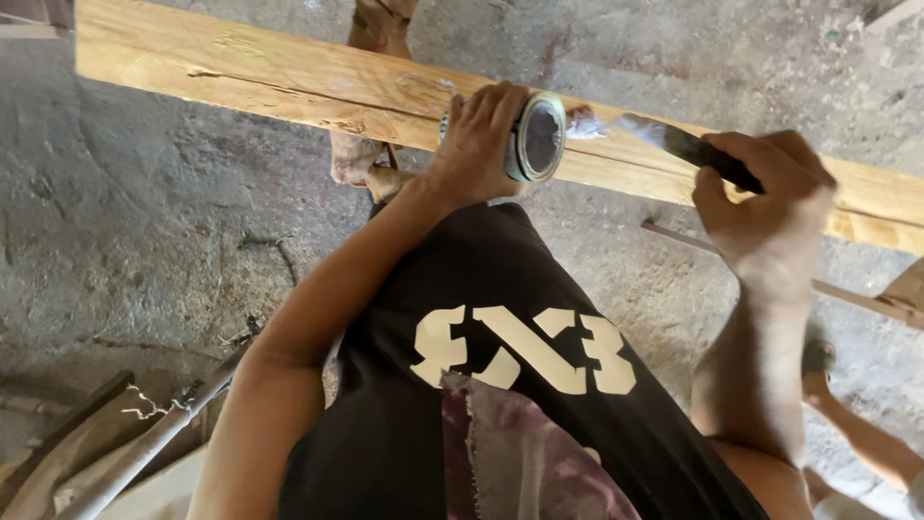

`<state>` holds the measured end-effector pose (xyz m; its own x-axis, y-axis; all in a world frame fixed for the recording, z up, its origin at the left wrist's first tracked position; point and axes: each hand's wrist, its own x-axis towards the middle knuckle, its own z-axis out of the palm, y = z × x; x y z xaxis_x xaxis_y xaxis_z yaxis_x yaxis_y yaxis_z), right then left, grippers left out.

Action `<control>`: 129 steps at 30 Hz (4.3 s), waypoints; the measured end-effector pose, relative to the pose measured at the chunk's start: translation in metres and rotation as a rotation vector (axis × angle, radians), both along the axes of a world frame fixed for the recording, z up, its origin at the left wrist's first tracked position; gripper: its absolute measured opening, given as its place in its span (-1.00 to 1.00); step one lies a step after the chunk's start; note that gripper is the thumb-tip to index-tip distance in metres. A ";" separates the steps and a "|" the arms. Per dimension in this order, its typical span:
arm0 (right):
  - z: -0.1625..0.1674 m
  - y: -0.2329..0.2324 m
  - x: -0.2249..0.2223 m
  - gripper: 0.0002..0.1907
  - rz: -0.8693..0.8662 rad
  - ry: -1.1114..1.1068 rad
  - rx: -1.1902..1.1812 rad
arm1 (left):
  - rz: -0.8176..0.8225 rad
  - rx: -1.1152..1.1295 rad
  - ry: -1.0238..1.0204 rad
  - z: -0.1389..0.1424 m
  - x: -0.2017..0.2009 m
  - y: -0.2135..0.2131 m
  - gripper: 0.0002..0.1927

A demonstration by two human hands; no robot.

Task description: The person holds a long wooden plank across supports and first scrapes along its cracks and holes with a small knife. They then scoop dark paste from a can and press it into the defects, and finally squeeze paste from a tube onto the plank and spread it over the filled spots with the knife.

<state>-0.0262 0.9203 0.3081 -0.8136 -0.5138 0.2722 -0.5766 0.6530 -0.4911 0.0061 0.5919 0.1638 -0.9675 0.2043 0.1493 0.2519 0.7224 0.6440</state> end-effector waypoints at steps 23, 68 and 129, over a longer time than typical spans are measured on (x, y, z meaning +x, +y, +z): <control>-0.238 0.008 0.016 -0.66 -0.257 0.169 0.164 | -0.015 -0.024 0.054 -0.010 0.007 -0.006 0.25; -0.083 -0.345 0.176 -0.90 0.045 -0.440 0.204 | 0.526 0.291 0.183 0.054 0.294 -0.307 0.06; -0.199 -1.245 0.097 -0.82 -0.525 -0.720 0.215 | 1.117 0.434 0.066 -0.376 -0.015 -1.371 0.18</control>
<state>0.0709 -0.3249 0.1087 -0.8931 -0.0108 -0.4497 0.2183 0.8637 -0.4542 -0.0088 -0.7795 -0.2119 -0.5657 -0.8228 0.0537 -0.3344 0.2884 0.8972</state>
